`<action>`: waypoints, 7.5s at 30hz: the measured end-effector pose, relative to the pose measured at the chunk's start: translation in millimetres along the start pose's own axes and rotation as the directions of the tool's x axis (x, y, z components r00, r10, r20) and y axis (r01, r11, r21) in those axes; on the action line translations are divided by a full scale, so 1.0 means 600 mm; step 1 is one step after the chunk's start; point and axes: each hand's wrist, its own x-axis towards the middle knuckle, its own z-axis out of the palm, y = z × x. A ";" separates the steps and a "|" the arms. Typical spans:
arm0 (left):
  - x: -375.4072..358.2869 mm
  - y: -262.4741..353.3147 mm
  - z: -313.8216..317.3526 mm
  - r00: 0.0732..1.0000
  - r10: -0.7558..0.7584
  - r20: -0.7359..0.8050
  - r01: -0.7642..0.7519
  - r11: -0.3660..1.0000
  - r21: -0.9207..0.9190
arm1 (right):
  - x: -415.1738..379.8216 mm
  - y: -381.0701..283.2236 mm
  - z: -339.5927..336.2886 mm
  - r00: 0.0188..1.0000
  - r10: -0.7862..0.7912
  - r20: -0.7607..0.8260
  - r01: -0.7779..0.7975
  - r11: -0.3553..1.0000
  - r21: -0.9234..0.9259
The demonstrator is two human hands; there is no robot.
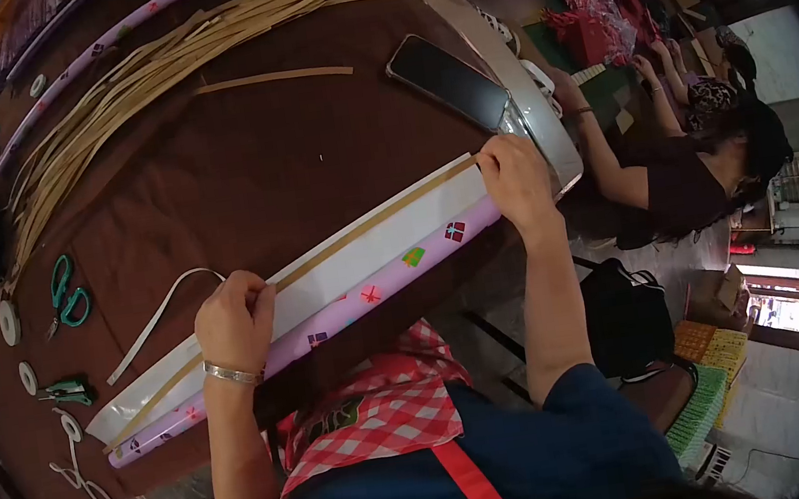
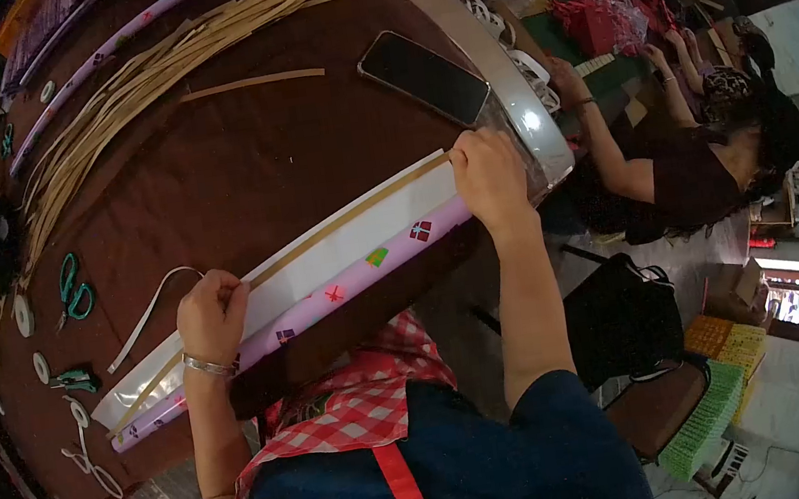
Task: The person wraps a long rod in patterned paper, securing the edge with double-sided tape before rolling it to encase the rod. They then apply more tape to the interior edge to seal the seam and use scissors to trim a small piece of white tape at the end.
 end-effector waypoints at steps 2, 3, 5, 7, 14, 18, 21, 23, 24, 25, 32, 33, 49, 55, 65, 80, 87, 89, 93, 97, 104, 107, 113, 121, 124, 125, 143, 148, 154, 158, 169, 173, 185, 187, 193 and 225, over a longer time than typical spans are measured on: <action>-0.001 0.006 0.000 1.000 -0.014 -0.012 0.014 1.000 -0.003 | -0.001 0.004 0.001 0.998 -0.043 -0.049 0.044 0.999 0.013; -0.005 0.006 0.007 1.000 -0.019 -0.001 0.019 1.000 -0.023 | -0.005 0.007 -0.009 0.998 -0.042 -0.038 0.042 0.999 -0.006; -0.005 0.002 0.008 1.000 0.007 -0.013 -0.007 1.000 -0.026 | -0.006 0.004 -0.011 1.000 -0.014 -0.018 0.015 1.000 0.024; -0.003 0.001 0.007 1.000 0.000 -0.004 0.000 1.000 -0.018 | -0.004 0.010 -0.005 0.999 -0.031 -0.029 0.032 0.999 0.029; -0.002 -0.002 0.003 1.000 0.019 -0.009 -0.019 1.000 -0.012 | -0.004 -0.002 -0.008 1.000 -0.011 -0.018 0.012 0.999 0.046; -0.001 -0.005 0.002 1.000 -0.004 0.005 0.004 1.000 -0.017 | -0.003 -0.006 -0.008 1.000 -0.008 -0.019 0.009 0.999 0.041; -0.002 -0.007 0.002 1.000 0.006 -0.011 -0.006 1.000 -0.028 | -0.004 -0.005 -0.005 0.999 -0.023 -0.039 0.025 0.999 0.046; -0.001 -0.007 0.000 1.000 0.002 0.001 -0.002 0.999 -0.044 | -0.003 -0.006 -0.006 0.998 -0.024 -0.052 0.026 0.999 0.038; -0.001 -0.007 0.000 1.000 -0.003 0.001 0.003 0.999 -0.043 | -0.002 -0.006 -0.006 0.998 -0.026 -0.049 0.028 0.999 0.039; -0.001 -0.007 0.000 1.000 -0.004 -0.004 0.004 0.999 -0.052 | -0.001 -0.005 -0.006 0.998 -0.036 -0.053 0.037 0.999 0.025; 0.001 -0.003 -0.002 0.999 -0.034 0.023 0.035 0.998 -0.051 | -0.002 -0.017 -0.014 0.998 -0.036 -0.060 0.034 0.999 -0.033; 0.001 -0.003 -0.002 0.999 -0.044 0.020 0.044 0.998 -0.049 | -0.001 -0.016 -0.012 0.998 -0.043 -0.055 0.041 0.999 -0.029; 0.002 -0.009 0.008 0.997 0.016 -0.071 -0.019 0.999 -0.039 | -0.070 -0.080 -0.007 0.938 -0.346 -0.034 0.347 0.937 0.031; 0.003 -0.004 0.001 0.999 -0.026 -0.018 0.026 0.999 -0.024 | -0.067 -0.064 -0.008 0.961 -0.271 0.048 0.272 0.962 -0.007; 0.003 -0.007 0.003 0.999 -0.014 -0.039 0.014 1.000 -0.007 | -0.081 -0.112 -0.014 0.926 -0.273 0.263 0.290 0.957 -0.029; 0.005 -0.008 0.004 0.999 -0.019 -0.026 0.018 1.000 -0.023 | -0.139 -0.256 0.025 0.729 -0.638 0.248 0.626 0.768 0.135; 0.004 -0.018 -0.008 1.000 0.023 -0.004 -0.023 0.992 -0.122 | -0.144 -0.261 0.031 0.715 -0.671 0.200 0.649 0.742 0.169; 0.003 -0.022 -0.022 0.998 0.037 0.044 -0.029 0.985 -0.171 | -0.145 -0.261 0.032 0.715 -0.669 0.202 0.647 0.743 0.170; 0.005 -0.038 -0.056 0.962 0.102 0.253 -0.017 0.948 -0.318 | -0.143 -0.257 0.034 0.710 -0.670 0.218 0.651 0.742 0.158; 0.004 -0.083 -0.078 0.926 0.117 0.358 0.149 0.760 -0.633 | -0.143 -0.259 0.033 0.713 -0.665 0.221 0.642 0.746 0.175; -0.027 -0.113 -0.135 0.941 -0.018 0.337 0.210 0.813 -0.542 | -0.141 -0.258 0.031 0.717 -0.656 0.238 0.633 0.755 0.172; -0.033 -0.103 -0.134 0.922 -0.183 0.342 0.346 0.786 -0.512 | -0.142 -0.253 0.039 0.707 -0.687 0.166 0.668 0.727 0.162; 0.004 -0.059 -0.066 0.987 -0.157 0.017 0.156 0.987 0.032 | -0.140 -0.250 0.044 0.699 -0.708 0.101 0.693 0.706 0.148; -0.008 -0.060 -0.052 0.901 -0.259 -0.349 0.202 0.961 -0.190 | -0.140 -0.250 0.041 0.696 -0.705 0.136 0.687 0.709 0.157; -0.048 -0.129 -0.091 0.816 -0.320 -0.480 0.248 0.946 -0.209 | -0.141 -0.250 0.045 0.704 -0.696 0.141 0.681 0.718 0.141; -0.065 -0.151 -0.110 0.789 -0.353 -0.502 0.279 0.935 -0.220 | -0.141 -0.251 0.046 0.697 -0.703 0.137 0.686 0.711 0.154; -0.289 -0.503 -0.360 0.263 -0.909 -0.323 0.151 0.370 -0.917 | -0.136 -0.242 0.041 0.656 -0.733 0.181 0.722 0.679 0.131; -0.224 -0.365 -0.254 0.368 -0.400 -0.839 0.057 0.911 -0.409 | -0.137 -0.244 0.042 0.656 -0.736 0.169 0.726 0.676 0.124; -0.146 -0.135 -0.125 0.941 0.115 -0.320 -0.132 0.991 -0.032 | -0.139 -0.245 0.045 0.667 -0.723 0.178 0.712 0.690 0.131; -0.121 -0.132 -0.101 0.982 0.101 -0.162 -0.081 0.989 0.126 | -0.142 -0.247 0.044 0.676 -0.716 0.171 0.703 0.697 0.139; -0.135 -0.149 -0.110 1.000 0.001 -0.021 -0.003 0.994 -0.113 | -0.136 -0.241 0.042 0.651 -0.739 0.173 0.729 0.672 0.128; -0.138 -0.158 -0.103 0.993 0.121 -0.011 -0.121 0.983 -0.135 | -0.132 -0.232 0.036 0.644 -0.734 0.214 0.726 0.675 0.131; -0.171 -0.140 -0.127 0.992 0.105 -0.067 -0.106 0.994 -0.005 | -0.128 -0.220 0.030 0.636 -0.727 0.259 0.711 0.682 0.169; -0.183 -0.142 -0.159 0.974 -0.048 -0.221 0.006 0.982 -0.187 | -0.128 -0.219 0.031 0.627 -0.738 0.249 0.719 0.671 0.180; -0.299 -0.346 -0.246 0.536 -0.516 -0.669 0.439 0.847 -0.301 | -0.128 -0.215 0.037 0.624 -0.738 0.257 0.730 0.668 0.146; -0.289 -0.426 -0.241 0.625 -0.579 -0.524 0.644 0.761 -0.074 | -0.130 -0.219 0.038 0.643 -0.733 0.223 0.726 0.676 0.126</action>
